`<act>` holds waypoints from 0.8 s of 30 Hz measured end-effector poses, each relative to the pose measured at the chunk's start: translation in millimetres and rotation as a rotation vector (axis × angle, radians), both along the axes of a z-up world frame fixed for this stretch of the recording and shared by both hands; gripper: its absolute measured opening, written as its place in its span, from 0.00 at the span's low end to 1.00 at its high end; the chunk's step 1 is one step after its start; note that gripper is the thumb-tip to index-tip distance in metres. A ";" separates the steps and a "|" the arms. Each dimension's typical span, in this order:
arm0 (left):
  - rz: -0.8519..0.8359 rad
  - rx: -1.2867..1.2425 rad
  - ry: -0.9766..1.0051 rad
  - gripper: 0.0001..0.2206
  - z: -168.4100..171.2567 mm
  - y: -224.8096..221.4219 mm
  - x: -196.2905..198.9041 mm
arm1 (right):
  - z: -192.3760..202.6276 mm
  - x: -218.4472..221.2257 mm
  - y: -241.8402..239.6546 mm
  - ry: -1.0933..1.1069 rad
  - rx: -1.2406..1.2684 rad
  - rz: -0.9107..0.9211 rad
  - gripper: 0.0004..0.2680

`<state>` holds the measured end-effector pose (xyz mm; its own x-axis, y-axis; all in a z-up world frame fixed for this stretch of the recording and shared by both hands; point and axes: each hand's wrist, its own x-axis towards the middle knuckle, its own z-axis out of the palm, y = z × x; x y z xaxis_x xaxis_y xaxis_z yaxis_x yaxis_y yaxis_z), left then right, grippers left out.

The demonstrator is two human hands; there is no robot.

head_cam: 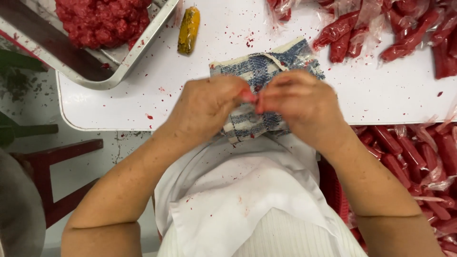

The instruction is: Wiping and sorting sausages on a production table for packaging

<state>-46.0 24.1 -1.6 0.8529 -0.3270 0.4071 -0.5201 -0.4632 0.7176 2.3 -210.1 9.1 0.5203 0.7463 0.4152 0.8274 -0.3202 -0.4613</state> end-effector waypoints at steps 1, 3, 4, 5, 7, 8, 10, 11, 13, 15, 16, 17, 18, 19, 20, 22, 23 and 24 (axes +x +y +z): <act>-0.005 0.001 -0.001 0.04 1.3 6.4 11.8 | -6.5 7.6 -5.5 -0.001 0.001 -0.005 0.11; 0.386 0.376 -0.057 0.24 2.4 15.9 33.8 | -20.5 19.5 -19.9 0.429 0.229 -0.280 0.03; 0.368 0.373 -0.057 0.24 -15.1 21.3 36.7 | -25.6 25.6 -20.7 0.429 0.231 -0.298 0.03; 0.496 0.615 0.016 0.26 -32.9 26.0 40.1 | -31.0 32.1 -22.4 0.385 0.232 -0.363 0.04; 0.596 0.858 0.087 0.28 -55.5 28.7 43.5 | -35.8 37.4 -23.4 0.346 0.232 -0.452 0.06; 0.624 0.773 -0.014 0.21 -59.6 28.9 43.8 | -35.2 38.0 -20.4 0.274 0.203 -0.468 0.06; 0.631 0.688 -0.109 0.14 -59.6 27.6 37.2 | -34.7 38.0 -16.6 0.212 0.171 -0.499 0.06; 0.545 0.540 -0.159 0.18 -55.0 26.3 30.4 | -34.4 37.3 -15.7 0.173 0.135 -0.495 0.05; 0.457 0.395 -0.223 0.23 -36.5 16.6 17.4 | -33.4 41.6 -13.1 0.121 0.110 -0.492 0.04; 0.314 0.274 -0.214 0.17 -13.5 -4.6 -5.6 | -35.5 38.9 -14.6 -0.007 -0.005 -0.495 0.01; 0.308 0.277 -0.209 0.17 -8.0 -13.1 -12.3 | -36.3 36.8 -13.9 -0.001 -0.005 -0.500 0.01; 0.231 0.247 -0.168 0.14 -2.3 -21.3 -19.4 | -36.9 34.4 -12.9 -0.042 -0.004 -0.501 0.01; 0.158 0.216 -0.134 0.12 4.0 -29.4 -24.6 | -36.2 34.5 -11.7 -0.091 -0.001 -0.498 0.01; 0.156 0.218 -0.135 0.12 6.5 -32.1 -25.3 | -34.6 32.8 -11.2 -0.091 0.000 -0.501 0.01; 0.135 0.275 -0.148 0.11 8.9 -34.8 -25.8 | -32.8 31.7 -10.7 -0.091 -0.005 -0.504 0.02; 0.112 0.332 -0.162 0.11 12.2 -41.0 -22.7 | -30.9 29.8 -10.1 -0.092 -0.011 -0.510 0.03; 0.101 0.355 -0.188 0.10 12.6 -44.6 -19.2 | -31.3 29.2 -10.1 -0.107 -0.019 -0.515 0.03; 0.090 0.378 -0.210 0.09 12.8 -48.0 -17.0 | -32.5 27.5 -9.8 -0.117 -0.027 -0.519 0.03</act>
<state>-62.9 -23.9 11.2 0.7964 -0.4142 0.4407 -0.5820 -0.7230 0.3722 29.8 -219.9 -23.4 0.7752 0.4147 0.4766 0.6027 -0.7116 -0.3612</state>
